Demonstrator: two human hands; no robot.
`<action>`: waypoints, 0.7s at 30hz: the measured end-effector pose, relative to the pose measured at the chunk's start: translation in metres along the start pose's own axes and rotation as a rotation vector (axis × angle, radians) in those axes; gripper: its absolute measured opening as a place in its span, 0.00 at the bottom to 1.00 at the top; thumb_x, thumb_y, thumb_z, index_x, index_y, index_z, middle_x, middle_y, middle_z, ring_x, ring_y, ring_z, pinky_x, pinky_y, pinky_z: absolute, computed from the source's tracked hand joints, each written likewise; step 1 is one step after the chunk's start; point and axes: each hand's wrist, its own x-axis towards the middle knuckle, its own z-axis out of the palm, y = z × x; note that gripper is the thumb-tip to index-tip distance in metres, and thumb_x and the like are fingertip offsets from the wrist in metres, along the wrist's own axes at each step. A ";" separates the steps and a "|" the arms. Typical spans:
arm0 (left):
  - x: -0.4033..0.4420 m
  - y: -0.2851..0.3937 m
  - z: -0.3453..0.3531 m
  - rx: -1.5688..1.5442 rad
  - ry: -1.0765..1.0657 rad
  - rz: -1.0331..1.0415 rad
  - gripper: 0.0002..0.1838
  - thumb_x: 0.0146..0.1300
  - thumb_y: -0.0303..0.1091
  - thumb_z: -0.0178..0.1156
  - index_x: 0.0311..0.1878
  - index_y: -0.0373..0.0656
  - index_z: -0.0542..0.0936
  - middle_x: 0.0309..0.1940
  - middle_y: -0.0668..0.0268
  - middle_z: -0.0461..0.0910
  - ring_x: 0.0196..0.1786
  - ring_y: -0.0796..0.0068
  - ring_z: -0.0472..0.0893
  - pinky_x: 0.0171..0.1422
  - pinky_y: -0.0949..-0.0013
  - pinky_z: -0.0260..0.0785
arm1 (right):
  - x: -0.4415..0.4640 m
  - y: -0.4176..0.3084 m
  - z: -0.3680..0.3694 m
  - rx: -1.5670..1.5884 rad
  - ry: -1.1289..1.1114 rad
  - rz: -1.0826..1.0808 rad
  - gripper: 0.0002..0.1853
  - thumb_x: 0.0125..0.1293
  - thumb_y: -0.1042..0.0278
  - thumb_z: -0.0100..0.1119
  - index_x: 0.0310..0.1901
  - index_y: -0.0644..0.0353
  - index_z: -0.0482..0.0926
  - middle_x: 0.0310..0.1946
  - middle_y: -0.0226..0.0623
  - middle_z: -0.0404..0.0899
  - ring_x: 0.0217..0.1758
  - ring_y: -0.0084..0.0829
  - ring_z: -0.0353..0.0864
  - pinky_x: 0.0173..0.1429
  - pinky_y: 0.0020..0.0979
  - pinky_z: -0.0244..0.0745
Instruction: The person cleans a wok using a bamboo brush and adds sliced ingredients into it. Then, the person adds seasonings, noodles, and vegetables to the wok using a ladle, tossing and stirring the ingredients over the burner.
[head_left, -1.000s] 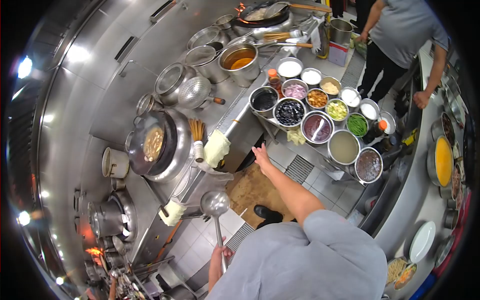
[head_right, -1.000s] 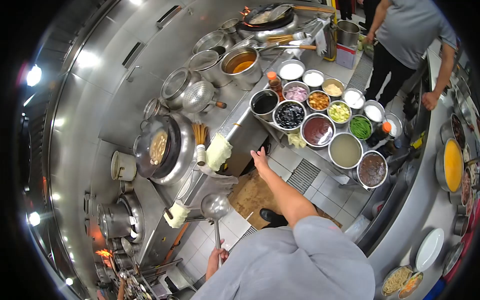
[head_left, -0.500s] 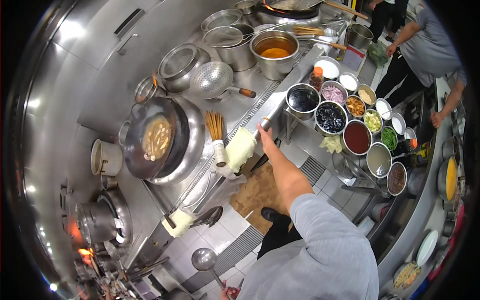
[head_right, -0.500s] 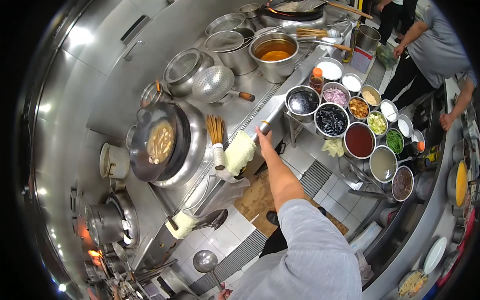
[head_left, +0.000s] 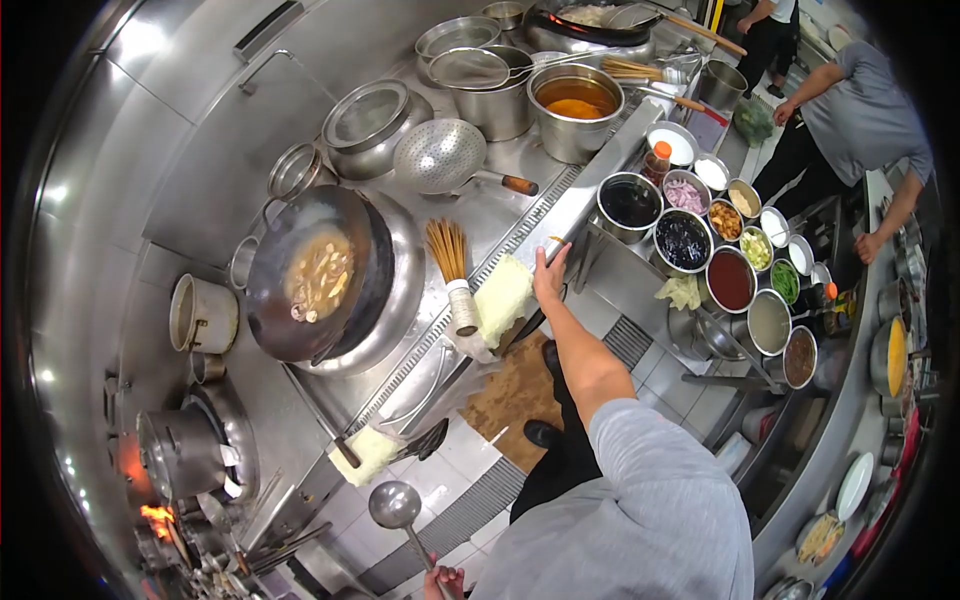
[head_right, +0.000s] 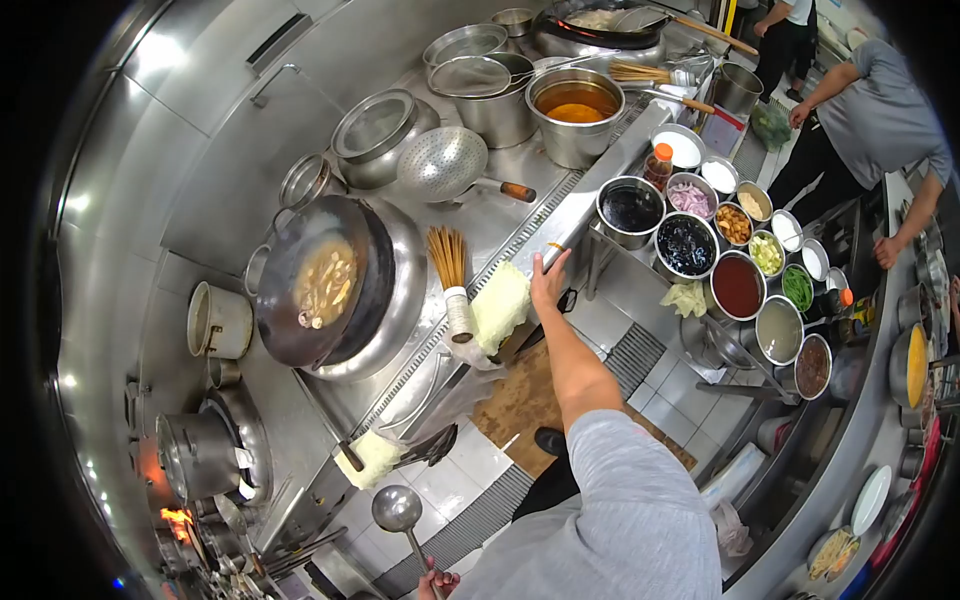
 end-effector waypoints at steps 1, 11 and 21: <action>-0.005 0.006 0.006 0.012 0.039 0.001 0.12 0.66 0.43 0.63 0.32 0.46 0.76 0.29 0.68 0.75 0.36 0.71 0.74 0.52 0.64 0.70 | -0.002 -0.001 0.000 0.001 -0.003 0.004 0.49 0.69 0.33 0.49 0.80 0.45 0.35 0.62 0.63 0.67 0.64 0.60 0.70 0.67 0.51 0.65; 0.016 0.021 -0.006 0.096 -0.147 -0.109 0.14 0.67 0.46 0.61 0.32 0.48 0.75 0.27 0.69 0.74 0.37 0.70 0.74 0.52 0.63 0.68 | -0.013 -0.018 -0.012 -0.229 -0.007 -0.052 0.42 0.73 0.40 0.46 0.80 0.35 0.34 0.55 0.61 0.74 0.59 0.60 0.74 0.63 0.53 0.67; 0.053 0.008 -0.024 0.096 -0.215 -0.069 0.16 0.65 0.46 0.63 0.26 0.48 0.74 0.24 0.70 0.73 0.35 0.70 0.73 0.52 0.60 0.67 | -0.014 -0.041 -0.026 -0.504 -0.180 -0.060 0.34 0.76 0.40 0.38 0.79 0.24 0.40 0.54 0.64 0.73 0.56 0.60 0.77 0.60 0.53 0.70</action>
